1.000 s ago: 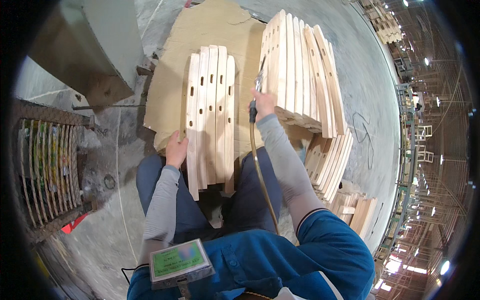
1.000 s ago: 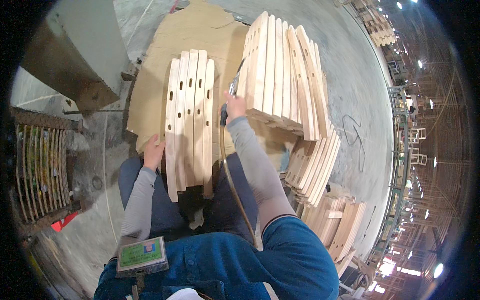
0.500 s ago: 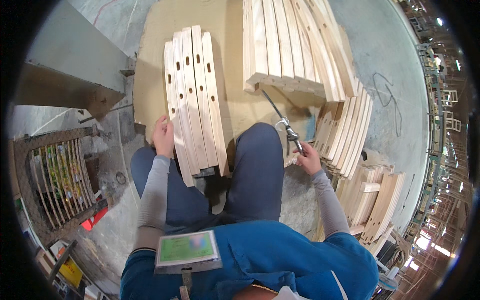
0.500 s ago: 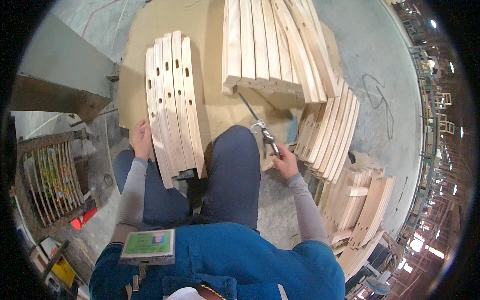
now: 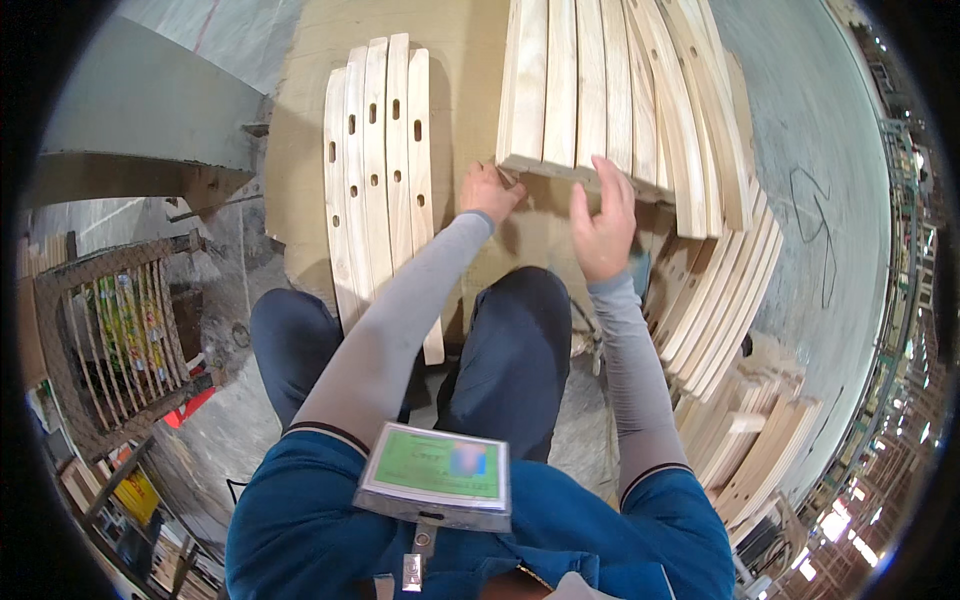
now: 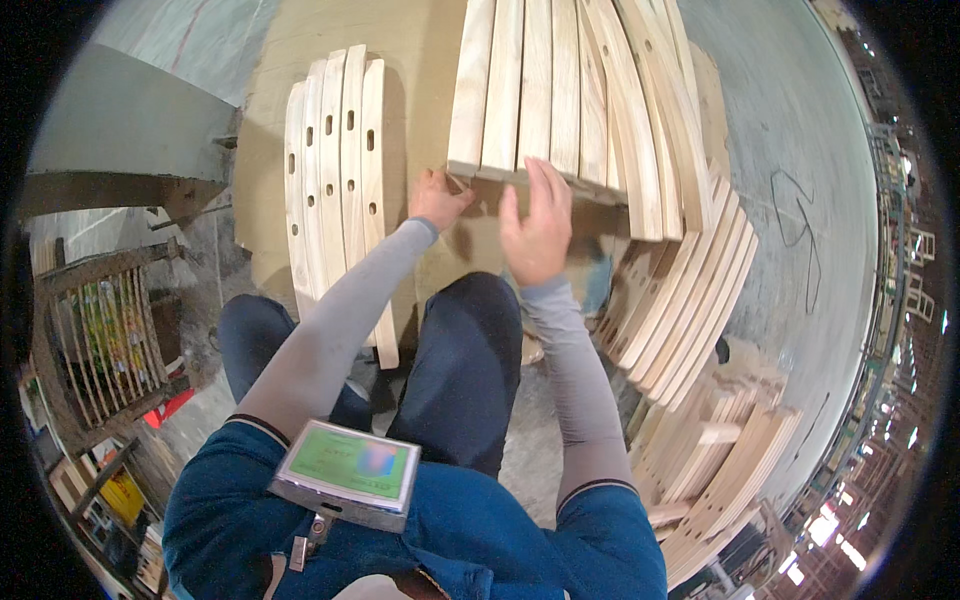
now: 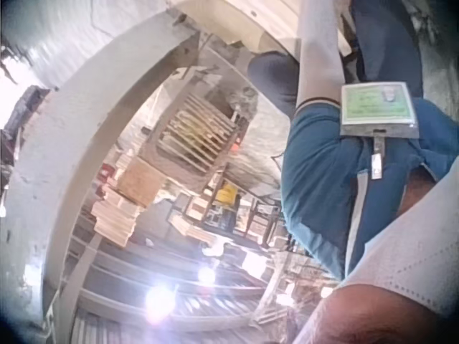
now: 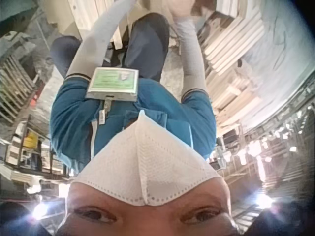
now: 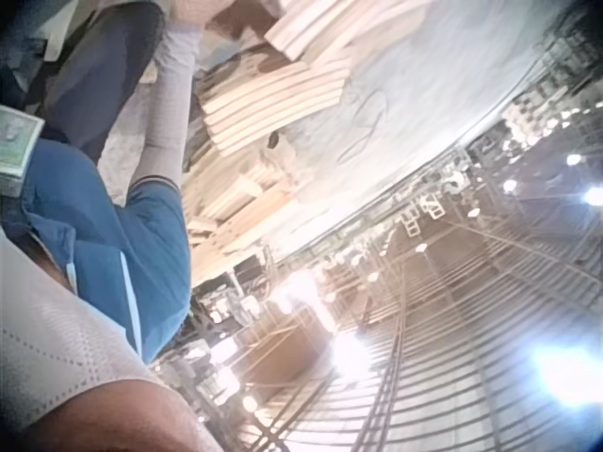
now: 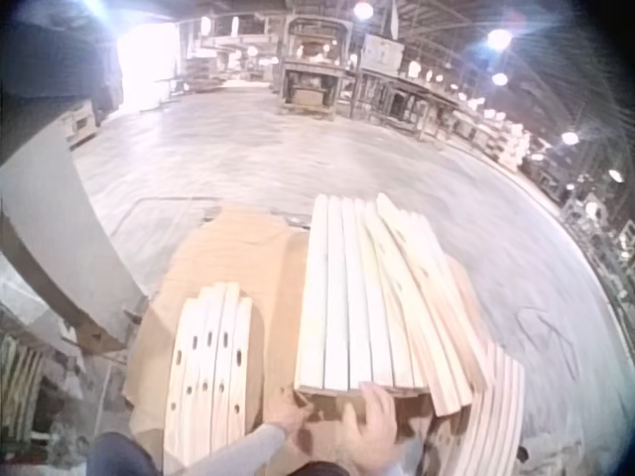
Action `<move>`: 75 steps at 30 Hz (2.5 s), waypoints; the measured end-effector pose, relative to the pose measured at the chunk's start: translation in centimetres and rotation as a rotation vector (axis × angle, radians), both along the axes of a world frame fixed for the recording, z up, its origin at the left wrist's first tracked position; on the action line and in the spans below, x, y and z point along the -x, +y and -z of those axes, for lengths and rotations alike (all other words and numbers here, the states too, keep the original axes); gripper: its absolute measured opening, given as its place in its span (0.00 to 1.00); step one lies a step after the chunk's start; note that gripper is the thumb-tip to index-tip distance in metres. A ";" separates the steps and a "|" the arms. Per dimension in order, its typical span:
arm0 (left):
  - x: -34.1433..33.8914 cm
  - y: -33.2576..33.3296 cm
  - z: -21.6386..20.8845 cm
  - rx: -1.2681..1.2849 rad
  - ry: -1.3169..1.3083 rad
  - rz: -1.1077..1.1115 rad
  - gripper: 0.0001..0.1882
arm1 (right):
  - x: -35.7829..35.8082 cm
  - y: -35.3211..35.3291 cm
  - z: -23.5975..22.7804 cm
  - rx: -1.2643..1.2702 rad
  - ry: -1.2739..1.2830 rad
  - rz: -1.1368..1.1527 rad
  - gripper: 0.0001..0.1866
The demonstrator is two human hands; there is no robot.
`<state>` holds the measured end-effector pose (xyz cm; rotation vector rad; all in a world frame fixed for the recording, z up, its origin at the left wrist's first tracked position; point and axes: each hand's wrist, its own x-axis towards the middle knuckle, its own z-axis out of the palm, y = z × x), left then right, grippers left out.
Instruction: The person sits on the floor and repeatedly picks up, aligns, and stacks light-colored wooden slats with elongated holes. They carry stacks to a nearby table, place them down, and later apply a liquid from a green container using a small stick to the slats.
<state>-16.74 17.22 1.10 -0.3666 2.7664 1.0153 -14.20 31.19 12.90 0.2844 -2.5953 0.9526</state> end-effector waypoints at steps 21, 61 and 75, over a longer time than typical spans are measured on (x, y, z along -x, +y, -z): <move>-9.0 -1.6 -1.2 -0.740 -0.028 -0.282 0.27 | 8.9 -10.9 -2.3 -0.067 -0.569 -0.066 0.47; -17.5 -17.0 -13.7 -1.211 -0.097 -0.117 0.30 | -13.2 -14.5 0.1 1.170 -0.911 -0.119 0.34; -23.9 -19.1 -2.6 0.266 -0.278 0.157 0.39 | -16.6 -15.8 10.0 -0.116 -0.904 0.087 0.41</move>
